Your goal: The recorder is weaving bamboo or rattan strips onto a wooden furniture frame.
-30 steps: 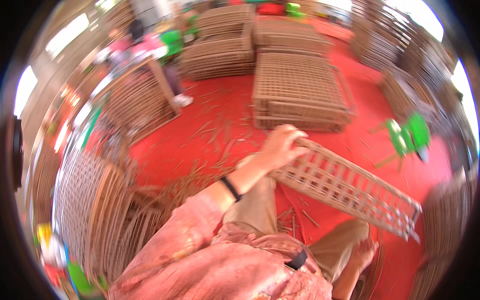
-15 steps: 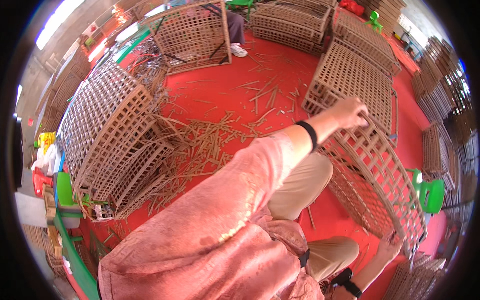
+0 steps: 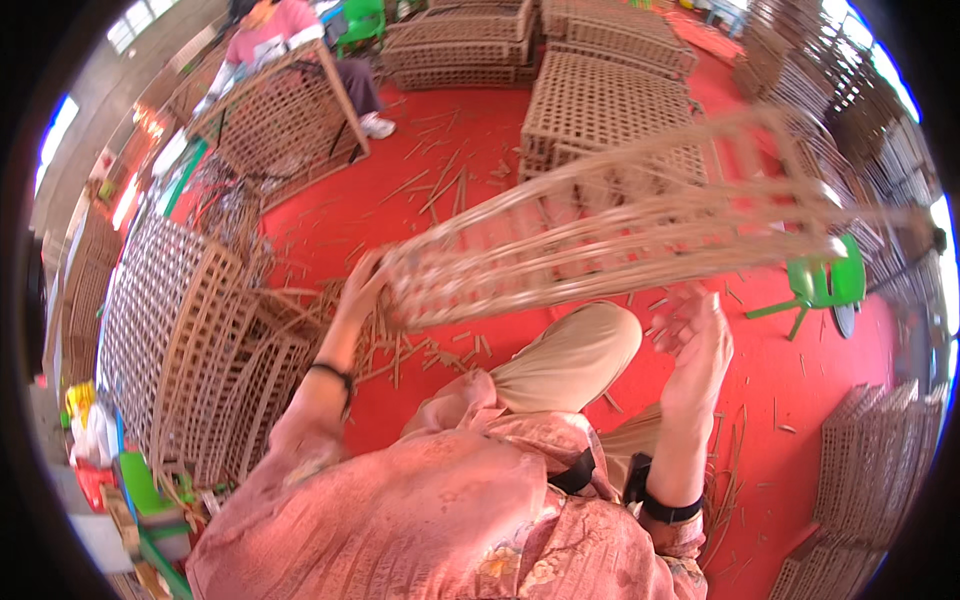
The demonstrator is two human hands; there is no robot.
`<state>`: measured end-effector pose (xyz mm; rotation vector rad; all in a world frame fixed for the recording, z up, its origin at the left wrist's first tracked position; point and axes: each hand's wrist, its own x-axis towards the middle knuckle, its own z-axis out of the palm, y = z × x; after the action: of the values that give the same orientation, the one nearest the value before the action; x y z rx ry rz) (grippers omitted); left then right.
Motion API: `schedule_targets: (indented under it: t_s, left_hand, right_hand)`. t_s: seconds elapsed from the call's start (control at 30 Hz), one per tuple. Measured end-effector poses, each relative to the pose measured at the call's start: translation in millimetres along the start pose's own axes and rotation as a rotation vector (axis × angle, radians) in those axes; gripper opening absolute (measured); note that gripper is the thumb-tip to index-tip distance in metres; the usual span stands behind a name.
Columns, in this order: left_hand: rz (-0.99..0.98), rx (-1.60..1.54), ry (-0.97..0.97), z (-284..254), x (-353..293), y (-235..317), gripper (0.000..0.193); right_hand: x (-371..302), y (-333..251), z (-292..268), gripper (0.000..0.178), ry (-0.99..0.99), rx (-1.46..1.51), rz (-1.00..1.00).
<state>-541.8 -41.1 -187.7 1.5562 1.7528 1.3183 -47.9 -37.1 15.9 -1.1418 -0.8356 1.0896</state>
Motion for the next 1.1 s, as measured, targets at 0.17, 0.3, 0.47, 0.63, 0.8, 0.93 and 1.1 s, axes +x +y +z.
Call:
schedule_targets:
  t_s: [0.17, 0.3, 0.47, 0.63, 0.8, 0.93, 1.1]
  left_hand:
    - [-0.022, -0.644, -0.038, -67.4, 34.3, 89.4, 0.070]
    - [-0.081, -1.042, -0.129, -76.4, 12.0, 143.0, 0.079]
    - [-0.417, -0.941, -0.029, -126.6, -42.1, 77.9, 0.091]
    - [-0.414, -0.870, -0.057, -90.7, -32.6, 75.7, 0.072]
    - [-0.540, -0.818, 0.027, -122.0, -49.1, 48.1, 0.058]
    - [-0.227, 0.142, -0.066, -172.9, -60.9, 65.7, 0.042]
    - [-0.496, -0.400, 0.991, -300.7, -86.6, 22.9, 0.023]
  right_hand:
    - [39.1, -10.6, 2.9, 0.039, 0.130, -0.269, -0.588]
    - [95.5, -12.2, 56.8, 0.045, 0.043, -0.319, -0.602]
    - [70.5, 44.6, 175.7, 0.057, -0.465, -0.244, -0.522]
    - [51.3, 76.1, 205.5, 0.046, -0.824, -0.605, -0.631]
    - [46.8, 92.7, 231.9, 0.030, -0.741, -0.675, -0.969]
    - [58.5, 93.2, 266.7, 0.036, -0.797, -0.834, -0.819]
    - [67.3, 115.2, 311.2, 0.041, -0.723, -0.943, -1.081]
